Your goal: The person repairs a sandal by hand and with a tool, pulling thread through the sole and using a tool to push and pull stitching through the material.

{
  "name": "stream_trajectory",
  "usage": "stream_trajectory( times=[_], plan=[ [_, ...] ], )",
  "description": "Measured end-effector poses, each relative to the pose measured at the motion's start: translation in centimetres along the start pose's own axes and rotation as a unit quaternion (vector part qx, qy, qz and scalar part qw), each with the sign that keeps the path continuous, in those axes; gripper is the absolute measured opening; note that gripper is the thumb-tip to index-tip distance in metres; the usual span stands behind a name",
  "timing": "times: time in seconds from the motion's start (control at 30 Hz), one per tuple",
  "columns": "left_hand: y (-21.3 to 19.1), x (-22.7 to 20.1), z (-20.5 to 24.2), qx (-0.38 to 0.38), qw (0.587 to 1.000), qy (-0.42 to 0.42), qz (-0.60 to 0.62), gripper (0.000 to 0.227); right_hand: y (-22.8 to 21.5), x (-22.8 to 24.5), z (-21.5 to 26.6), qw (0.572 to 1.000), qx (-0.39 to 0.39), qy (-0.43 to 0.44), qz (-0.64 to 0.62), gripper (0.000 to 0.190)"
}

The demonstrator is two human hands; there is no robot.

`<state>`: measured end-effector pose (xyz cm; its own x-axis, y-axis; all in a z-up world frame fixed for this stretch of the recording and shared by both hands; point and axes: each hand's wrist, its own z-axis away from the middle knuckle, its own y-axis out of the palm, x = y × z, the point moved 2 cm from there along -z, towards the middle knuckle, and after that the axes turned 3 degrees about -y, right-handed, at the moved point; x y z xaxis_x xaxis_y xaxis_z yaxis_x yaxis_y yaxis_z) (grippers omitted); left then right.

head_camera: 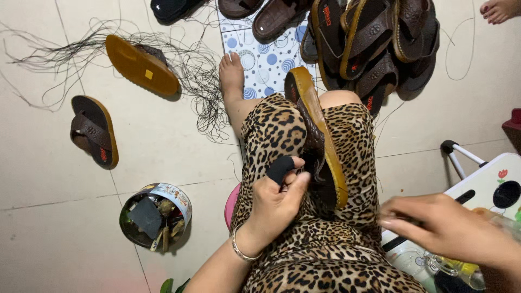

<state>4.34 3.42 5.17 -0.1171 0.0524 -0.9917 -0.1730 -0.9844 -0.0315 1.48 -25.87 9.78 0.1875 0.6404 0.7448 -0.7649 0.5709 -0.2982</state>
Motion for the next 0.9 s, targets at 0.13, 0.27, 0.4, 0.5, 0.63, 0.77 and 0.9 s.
stream_trajectory(
  times=[0.13, 0.27, 0.4, 0.5, 0.63, 0.77, 0.9],
  plan=[
    [0.2, 0.3, 0.1, -0.023, 0.981, 0.078, -0.174, 0.023, -0.6, -0.2, 0.6, 0.975, -0.198, -0.086, -0.046, 0.049],
    [1.0, 0.5, 0.0, -0.060, 0.939, 0.215, -0.261, 0.012, 3.1, 1.4, -3.5, 0.961, -0.225, -0.161, 0.018, 0.041],
    [0.8, 1.8, 0.5, -0.082, 0.928, 0.225, -0.286, 0.020, 2.7, 2.4, -2.4, 0.917, -0.141, -0.194, -0.319, 0.027],
    [0.1, 1.1, 0.2, -0.071, 0.965, 0.158, -0.196, 0.017, 1.4, 2.9, 0.2, 0.897, -0.136, -0.206, -0.367, 0.030],
    [-0.8, -0.3, -0.1, -0.025, 0.992, 0.043, -0.115, 0.017, 3.2, -0.1, -1.5, 0.953, -0.266, -0.125, 0.069, 0.059],
    [-0.6, -1.0, 0.0, 0.021, 0.996, 0.035, -0.085, 0.022, 4.6, 0.6, -4.0, 0.931, -0.304, -0.199, -0.040, 0.012],
    [-0.8, -0.1, 0.4, -0.004, 0.988, 0.079, -0.130, 0.015, 3.1, -0.4, -3.1, 0.903, -0.207, -0.160, -0.341, 0.030]
  ],
)
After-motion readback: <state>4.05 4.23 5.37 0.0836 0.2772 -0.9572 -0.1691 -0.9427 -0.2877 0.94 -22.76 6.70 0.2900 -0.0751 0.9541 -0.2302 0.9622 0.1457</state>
